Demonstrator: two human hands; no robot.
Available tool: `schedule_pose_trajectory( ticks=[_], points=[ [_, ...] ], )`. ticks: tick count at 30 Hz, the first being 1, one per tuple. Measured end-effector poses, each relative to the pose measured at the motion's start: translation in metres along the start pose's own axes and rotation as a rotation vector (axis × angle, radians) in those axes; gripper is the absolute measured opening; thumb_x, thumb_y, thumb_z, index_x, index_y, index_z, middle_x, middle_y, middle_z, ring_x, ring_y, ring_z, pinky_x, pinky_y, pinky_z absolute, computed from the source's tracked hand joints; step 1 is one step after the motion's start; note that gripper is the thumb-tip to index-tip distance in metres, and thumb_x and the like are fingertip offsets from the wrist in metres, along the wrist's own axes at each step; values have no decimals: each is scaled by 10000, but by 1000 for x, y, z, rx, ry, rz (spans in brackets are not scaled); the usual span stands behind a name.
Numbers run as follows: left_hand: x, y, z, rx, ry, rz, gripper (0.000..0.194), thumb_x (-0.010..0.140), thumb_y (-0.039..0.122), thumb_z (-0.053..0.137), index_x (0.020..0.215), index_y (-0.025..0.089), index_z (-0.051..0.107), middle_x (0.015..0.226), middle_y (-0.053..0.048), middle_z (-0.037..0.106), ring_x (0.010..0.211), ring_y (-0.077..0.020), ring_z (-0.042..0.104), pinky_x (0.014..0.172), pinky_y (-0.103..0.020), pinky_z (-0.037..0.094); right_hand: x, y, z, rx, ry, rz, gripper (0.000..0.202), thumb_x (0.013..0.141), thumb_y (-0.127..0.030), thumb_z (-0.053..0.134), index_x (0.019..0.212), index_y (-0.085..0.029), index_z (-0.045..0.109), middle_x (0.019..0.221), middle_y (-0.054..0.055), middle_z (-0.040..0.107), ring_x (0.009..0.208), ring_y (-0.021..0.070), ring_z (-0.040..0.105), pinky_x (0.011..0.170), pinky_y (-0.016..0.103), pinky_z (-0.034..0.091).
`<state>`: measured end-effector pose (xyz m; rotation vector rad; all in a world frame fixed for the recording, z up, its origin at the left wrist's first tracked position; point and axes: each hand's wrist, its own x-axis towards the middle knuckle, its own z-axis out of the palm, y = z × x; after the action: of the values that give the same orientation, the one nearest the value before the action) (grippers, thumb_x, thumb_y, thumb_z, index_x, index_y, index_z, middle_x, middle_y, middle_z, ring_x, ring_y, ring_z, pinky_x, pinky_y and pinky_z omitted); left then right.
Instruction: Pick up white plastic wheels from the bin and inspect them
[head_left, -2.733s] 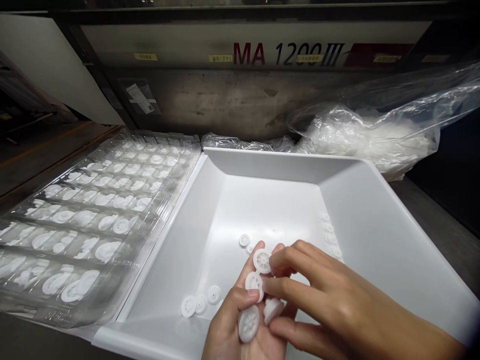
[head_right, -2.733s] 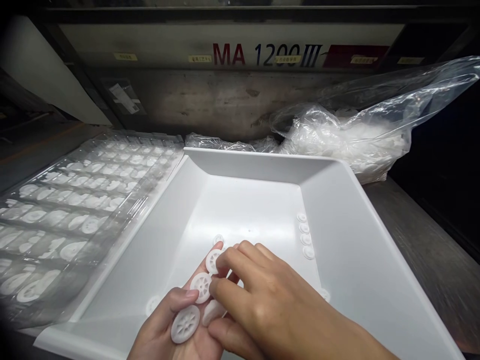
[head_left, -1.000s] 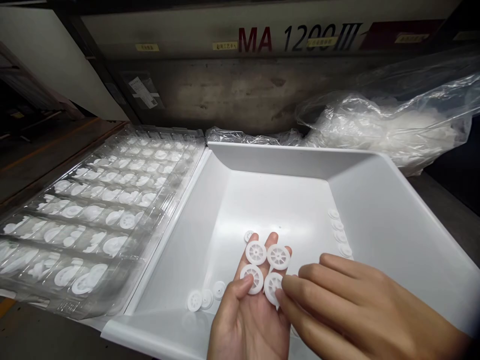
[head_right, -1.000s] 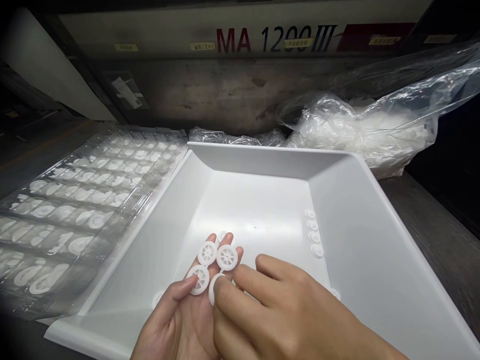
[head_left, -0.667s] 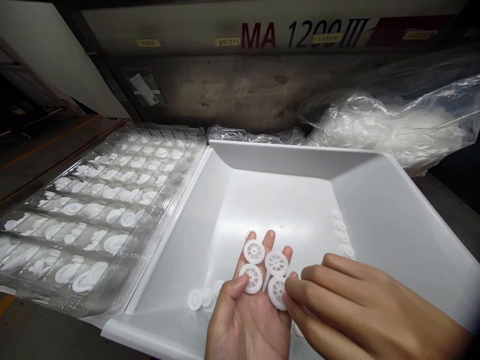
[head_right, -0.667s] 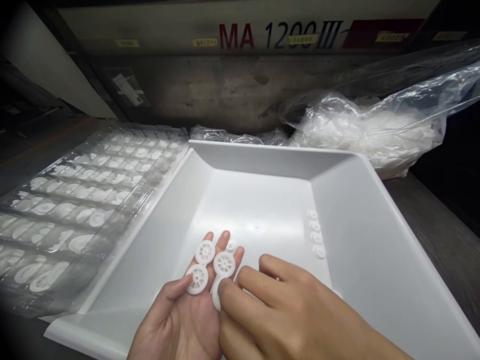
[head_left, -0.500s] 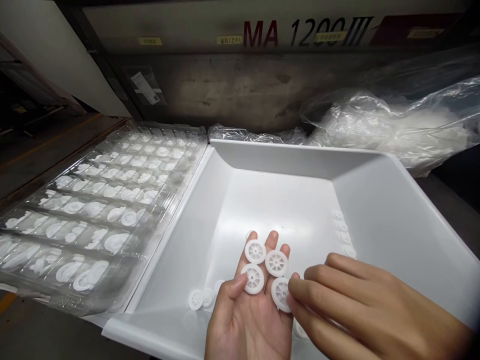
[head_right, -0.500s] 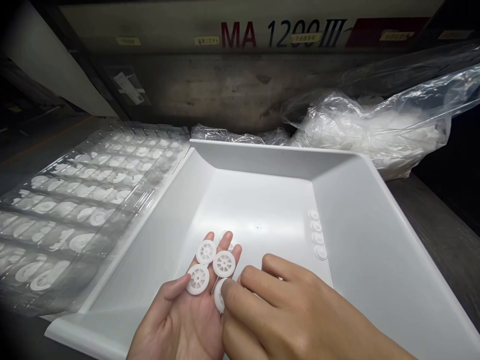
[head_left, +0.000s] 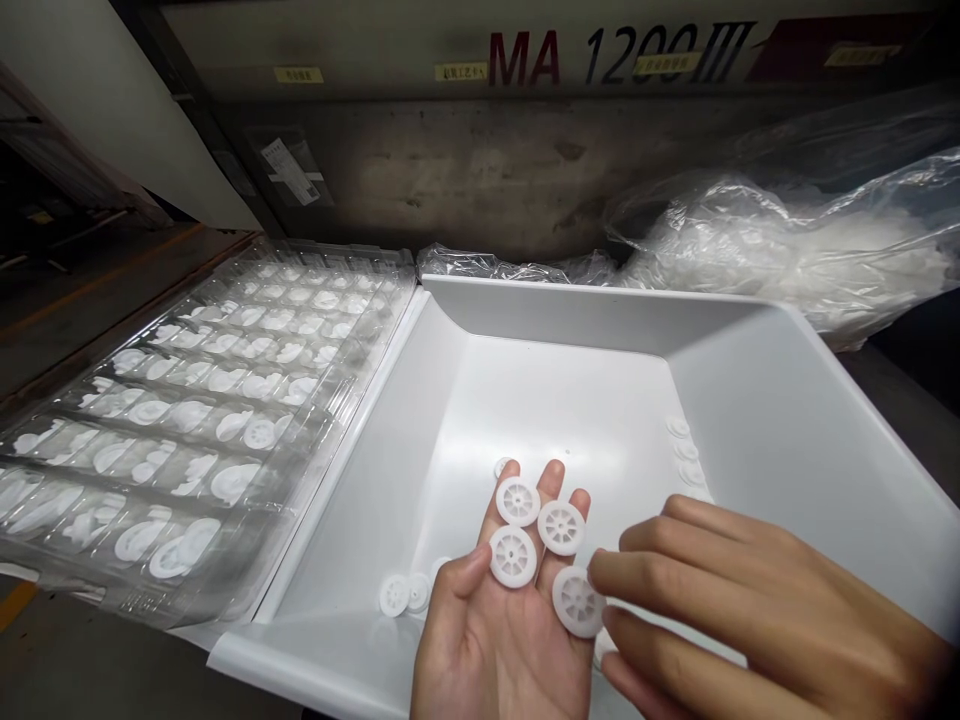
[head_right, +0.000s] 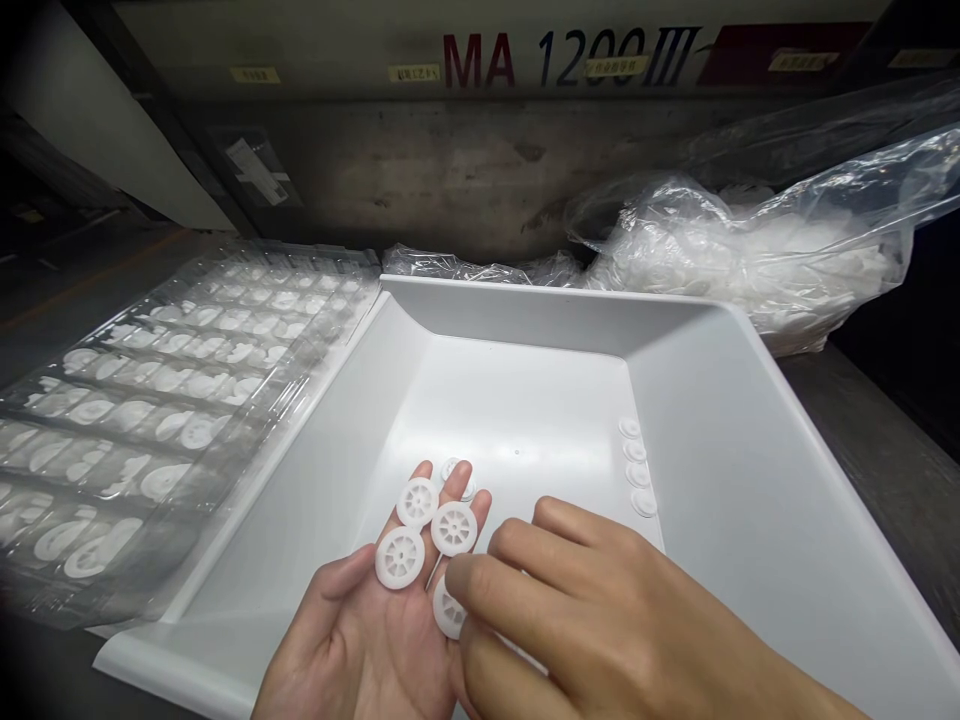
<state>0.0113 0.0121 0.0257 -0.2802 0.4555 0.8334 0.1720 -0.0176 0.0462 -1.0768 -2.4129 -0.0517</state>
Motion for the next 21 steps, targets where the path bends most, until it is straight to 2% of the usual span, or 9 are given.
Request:
schedule_pose_trajectory(
  ticks=[3, 6, 8, 11, 16, 21],
  points=[
    [0, -2, 1, -29, -11, 17, 551, 930, 395, 181, 1449, 250, 299, 1338, -87, 559, 1220, -210, 528, 1071, -357, 322, 2, 1, -5, 70, -26, 83, 110, 853, -96, 570, 925, -161, 623, 939, 55, 631, 798, 169, 575, 692, 321, 461],
    [-1, -4, 2, -67, -1, 6, 577, 942, 417, 150, 1471, 203, 235, 1320, -134, 562, 1200, -224, 546, 1045, -348, 344, 2, 4, -6, 143, -11, 181, 204, 872, -86, 564, 1059, -156, 608, 1046, 61, 587, 915, 153, 561, 755, 281, 466],
    [-2, -4, 3, -82, 5, -13, 586, 944, 414, 163, 1485, 189, 162, 1302, -154, 568, 1197, -226, 549, 992, -334, 384, 1, 7, -5, 205, -22, 247, 299, 876, -111, 578, 1168, -179, 567, 1118, 56, 548, 1000, 144, 540, 812, 248, 470],
    [-3, -4, 4, -82, -20, -41, 580, 947, 380, 162, 1486, 171, 131, 1295, -162, 565, 1209, -219, 538, 927, -309, 413, 0, 11, -4, 326, -108, 359, 413, 890, -176, 571, 1289, -230, 482, 1182, 41, 505, 1041, 140, 528, 828, 232, 489],
    [-3, -3, 5, -59, -68, -67, 580, 941, 367, 122, 1476, 149, 172, 1288, -153, 561, 1222, -216, 521, 979, -339, 383, 0, 16, -2, 444, -191, 424, 432, 899, -211, 560, 1312, -290, 458, 1208, 9, 475, 1055, 123, 523, 847, 213, 501],
    [-5, -5, 8, -32, -17, -47, 569, 947, 331, 109, 1482, 140, 137, 1262, -160, 576, 1200, -208, 542, 982, -320, 378, -2, 18, 2, 484, -196, 457, 394, 897, -255, 581, 1278, -297, 489, 1173, -6, 501, 1034, 113, 533, 844, 199, 504]
  ],
)
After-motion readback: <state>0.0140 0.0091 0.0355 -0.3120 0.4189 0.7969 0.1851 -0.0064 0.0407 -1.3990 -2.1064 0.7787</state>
